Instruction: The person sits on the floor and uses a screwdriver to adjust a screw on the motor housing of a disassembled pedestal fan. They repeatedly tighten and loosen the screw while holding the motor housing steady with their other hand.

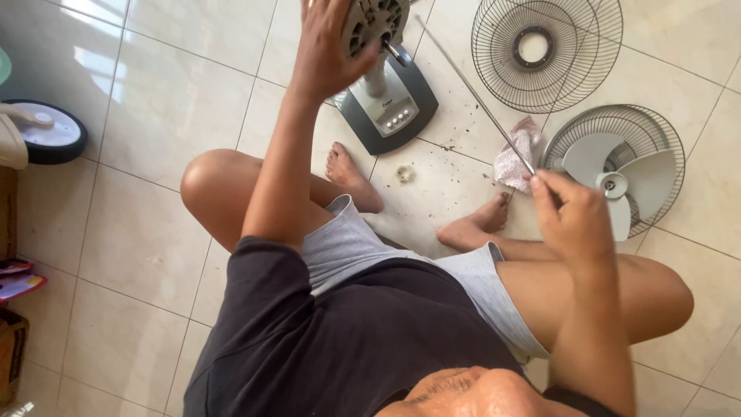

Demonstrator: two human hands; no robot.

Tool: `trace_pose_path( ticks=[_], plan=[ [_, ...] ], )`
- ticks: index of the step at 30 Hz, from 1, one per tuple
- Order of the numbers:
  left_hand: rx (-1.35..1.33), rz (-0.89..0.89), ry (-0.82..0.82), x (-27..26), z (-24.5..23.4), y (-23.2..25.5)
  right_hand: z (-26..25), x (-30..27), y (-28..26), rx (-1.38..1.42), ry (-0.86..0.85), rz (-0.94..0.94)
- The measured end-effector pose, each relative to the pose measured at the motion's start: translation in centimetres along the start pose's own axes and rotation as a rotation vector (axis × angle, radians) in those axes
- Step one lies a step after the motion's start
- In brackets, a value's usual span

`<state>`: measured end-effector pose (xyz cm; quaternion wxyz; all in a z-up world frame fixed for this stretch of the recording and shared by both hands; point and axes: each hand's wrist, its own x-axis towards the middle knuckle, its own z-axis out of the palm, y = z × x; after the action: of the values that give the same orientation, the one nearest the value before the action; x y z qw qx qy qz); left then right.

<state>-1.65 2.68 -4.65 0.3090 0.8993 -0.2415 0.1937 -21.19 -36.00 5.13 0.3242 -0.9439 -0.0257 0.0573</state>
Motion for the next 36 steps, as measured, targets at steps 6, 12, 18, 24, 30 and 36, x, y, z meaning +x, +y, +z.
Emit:
trace_pose_path(
  ticks=[6, 12, 18, 24, 30, 36],
  plan=[
    [0.091, -0.066, 0.009, -3.0, 1.5, -0.8, 3.1, -3.0, 0.6, -0.002, 0.101, -0.062],
    [0.111, -0.091, 0.196, -3.8, 4.5, -1.4, 4.5, -2.6, -0.2, -0.011, 0.102, -0.076],
    [0.081, -0.103, 0.185, -3.6, 4.6, -1.6, 4.8, -2.2, -0.7, 0.016, 0.131, -0.165],
    [0.107, -0.069, 0.195, -3.5, 4.1, -1.3, 5.1, -2.0, -0.9, 0.020, 0.093, -0.111],
    [0.128, -0.064, 0.229, -3.1, 4.2, -0.9, 4.6, -1.9, -0.9, 0.058, 0.087, -0.128],
    [0.132, -0.070, 0.233, -3.2, 4.5, -1.0, 4.7, -1.8, -0.9, 0.037, 0.073, -0.099]
  ],
)
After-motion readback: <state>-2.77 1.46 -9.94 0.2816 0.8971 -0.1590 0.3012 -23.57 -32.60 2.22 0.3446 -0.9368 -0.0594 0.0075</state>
